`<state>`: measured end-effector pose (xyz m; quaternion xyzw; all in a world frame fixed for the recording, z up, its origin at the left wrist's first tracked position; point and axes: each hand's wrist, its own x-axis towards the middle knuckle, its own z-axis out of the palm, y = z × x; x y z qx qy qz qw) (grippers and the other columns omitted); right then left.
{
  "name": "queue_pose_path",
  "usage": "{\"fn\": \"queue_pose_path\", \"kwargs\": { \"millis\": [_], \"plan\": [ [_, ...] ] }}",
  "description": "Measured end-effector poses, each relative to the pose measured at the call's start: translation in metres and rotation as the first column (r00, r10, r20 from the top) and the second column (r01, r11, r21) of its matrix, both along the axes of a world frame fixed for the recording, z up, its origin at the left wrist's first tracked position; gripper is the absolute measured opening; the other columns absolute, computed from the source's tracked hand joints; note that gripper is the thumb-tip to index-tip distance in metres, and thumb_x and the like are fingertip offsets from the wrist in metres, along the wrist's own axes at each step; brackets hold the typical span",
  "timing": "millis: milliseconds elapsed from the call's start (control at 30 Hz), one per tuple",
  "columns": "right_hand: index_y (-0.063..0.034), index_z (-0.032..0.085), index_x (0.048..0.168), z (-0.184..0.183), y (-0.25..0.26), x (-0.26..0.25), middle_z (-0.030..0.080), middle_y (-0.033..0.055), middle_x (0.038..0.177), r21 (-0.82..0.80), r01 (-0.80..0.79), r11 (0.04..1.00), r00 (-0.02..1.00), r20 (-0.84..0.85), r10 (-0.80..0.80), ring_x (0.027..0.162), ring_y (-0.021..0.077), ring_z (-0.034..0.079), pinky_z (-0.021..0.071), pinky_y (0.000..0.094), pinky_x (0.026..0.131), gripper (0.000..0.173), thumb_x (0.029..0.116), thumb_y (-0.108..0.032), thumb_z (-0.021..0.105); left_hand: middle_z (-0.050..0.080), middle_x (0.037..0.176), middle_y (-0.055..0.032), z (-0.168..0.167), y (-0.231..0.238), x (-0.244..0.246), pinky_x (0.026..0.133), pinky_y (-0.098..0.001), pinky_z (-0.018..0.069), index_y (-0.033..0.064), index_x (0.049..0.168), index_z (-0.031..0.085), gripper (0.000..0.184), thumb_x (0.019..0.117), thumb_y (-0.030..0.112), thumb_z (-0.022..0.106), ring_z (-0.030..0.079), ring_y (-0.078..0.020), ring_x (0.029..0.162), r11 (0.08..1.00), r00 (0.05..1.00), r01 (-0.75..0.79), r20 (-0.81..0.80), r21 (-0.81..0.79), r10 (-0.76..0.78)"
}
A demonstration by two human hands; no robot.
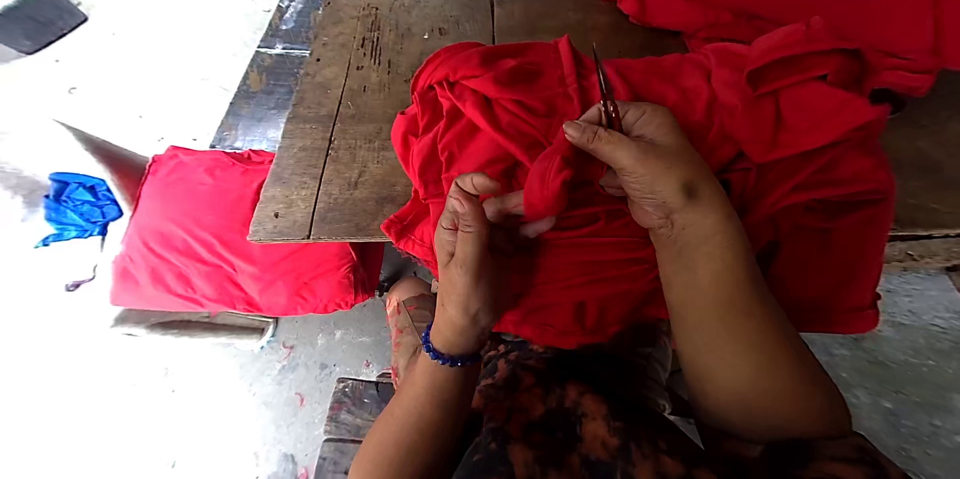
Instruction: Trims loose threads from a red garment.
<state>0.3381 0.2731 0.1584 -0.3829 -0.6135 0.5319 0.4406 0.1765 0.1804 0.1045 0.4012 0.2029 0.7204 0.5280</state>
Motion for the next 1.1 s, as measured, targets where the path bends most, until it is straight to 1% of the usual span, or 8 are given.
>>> {"fn": "queue_pose_path", "kwargs": {
  "millis": [100, 167, 233, 300, 367, 467, 700, 1100],
  "plan": [
    [-0.0125, 0.063, 0.096, 0.001, -0.008, 0.005, 0.056, -0.0089, 0.071, 0.122, 0.028, 0.992, 1.000, 0.000, -0.028, 0.048, -0.0046, 0.041, 0.0296, 0.0105, 0.041, 0.004, 0.0996, -0.011, 0.065, 0.073, 0.111, 0.0022, 0.000, 0.003, -0.001, 0.094, -0.0313, 0.0570, 0.0184, 0.128, 0.059, 0.037, 0.0976, 0.035, 0.070, 0.070, -0.0100, 0.103, 0.994, 0.999, -0.008, -0.043, 0.108, 0.013],
    [-0.0125, 0.061, 0.108, 0.002, -0.020, 0.010, 0.055, -0.0075, 0.078, 0.249, 0.069, 0.966, 0.997, 0.016, -0.075, 0.050, -0.0026, 0.039, 0.0306, 0.0120, 0.043, 0.009, 0.0998, -0.015, 0.064, 0.071, 0.118, 0.0009, 0.004, 0.006, -0.001, 0.096, -0.0290, 0.0557, 0.0128, 0.134, 0.058, 0.044, 0.0931, 0.009, 0.073, 0.067, -0.0092, 0.109, 0.986, 0.995, -0.057, -0.075, 0.155, 0.069],
    [-0.0128, 0.059, 0.116, 0.003, -0.037, 0.016, 0.056, -0.0051, 0.089, 0.370, 0.114, 0.922, 0.987, 0.062, -0.146, 0.056, -0.0021, 0.044, 0.0354, 0.0110, 0.046, 0.018, 0.1009, -0.021, 0.064, 0.073, 0.116, -0.0009, 0.007, 0.009, 0.000, 0.091, -0.0268, 0.0580, 0.0078, 0.134, 0.061, 0.046, 0.0908, -0.005, 0.070, 0.069, -0.0092, 0.105, 0.973, 0.980, -0.141, -0.116, 0.180, 0.164],
    [-0.0098, 0.058, 0.120, 0.002, -0.054, 0.021, 0.055, -0.0035, 0.102, 0.463, 0.112, 0.879, 0.979, 0.100, -0.177, 0.072, -0.0021, 0.050, 0.0425, 0.0108, 0.058, 0.023, 0.1013, -0.022, 0.062, 0.075, 0.109, 0.0007, 0.008, 0.010, 0.001, 0.088, -0.0253, 0.0586, 0.0070, 0.129, 0.068, 0.039, 0.0917, -0.004, 0.071, 0.070, -0.0069, 0.098, 0.961, 0.963, -0.207, -0.135, 0.184, 0.234],
    [-0.0085, 0.057, 0.119, -0.003, -0.069, 0.023, 0.053, -0.0042, 0.101, 0.503, 0.102, 0.858, 0.976, 0.119, -0.185, 0.073, -0.0033, 0.050, 0.0430, 0.0099, 0.060, 0.023, 0.1009, -0.022, 0.061, 0.075, 0.099, 0.0028, 0.007, 0.012, 0.002, 0.082, -0.0231, 0.0586, 0.0079, 0.117, 0.074, 0.025, 0.0933, 0.000, 0.071, 0.069, -0.0040, 0.087, 0.949, 0.949, -0.254, -0.140, 0.186, 0.282],
    [-0.0072, 0.058, 0.113, -0.014, -0.084, 0.022, 0.054, -0.0053, 0.094, 0.539, 0.096, 0.837, 0.962, 0.165, -0.216, 0.074, -0.0043, 0.051, 0.0434, 0.0093, 0.062, 0.020, 0.1019, -0.023, 0.062, 0.074, 0.095, 0.0033, 0.004, 0.012, 0.002, 0.079, -0.0222, 0.0579, 0.0085, 0.110, 0.076, 0.015, 0.0976, 0.006, 0.068, 0.068, -0.0027, 0.083, 0.947, 0.947, -0.266, -0.137, 0.181, 0.292],
    [-0.0025, 0.065, 0.104, -0.025, -0.090, 0.014, 0.061, -0.0037, 0.081, 0.636, 0.086, 0.767, 0.908, 0.267, -0.324, 0.071, -0.0052, 0.055, 0.0460, 0.0106, 0.063, 0.023, 0.1021, -0.026, 0.063, 0.072, 0.092, 0.0037, 0.002, 0.008, 0.002, 0.078, -0.0220, 0.0569, 0.0108, 0.108, 0.072, 0.013, 0.1028, 0.010, 0.061, 0.067, -0.0026, 0.082, 0.964, 0.966, -0.235, -0.077, 0.125, 0.245],
    [-0.0012, 0.068, 0.099, -0.023, -0.091, -0.004, 0.062, 0.0046, 0.077, 0.789, 0.046, 0.613, 0.787, 0.349, -0.508, 0.067, 0.0099, 0.057, 0.0436, 0.0238, 0.057, 0.026, 0.1023, -0.026, 0.063, 0.067, 0.093, 0.0075, -0.004, -0.003, 0.012, 0.080, -0.0227, 0.0563, 0.0174, 0.107, 0.068, 0.008, 0.1032, 0.017, 0.061, 0.065, -0.0017, 0.086, 0.972, 0.976, -0.202, -0.059, 0.123, 0.210]
  ]
}}
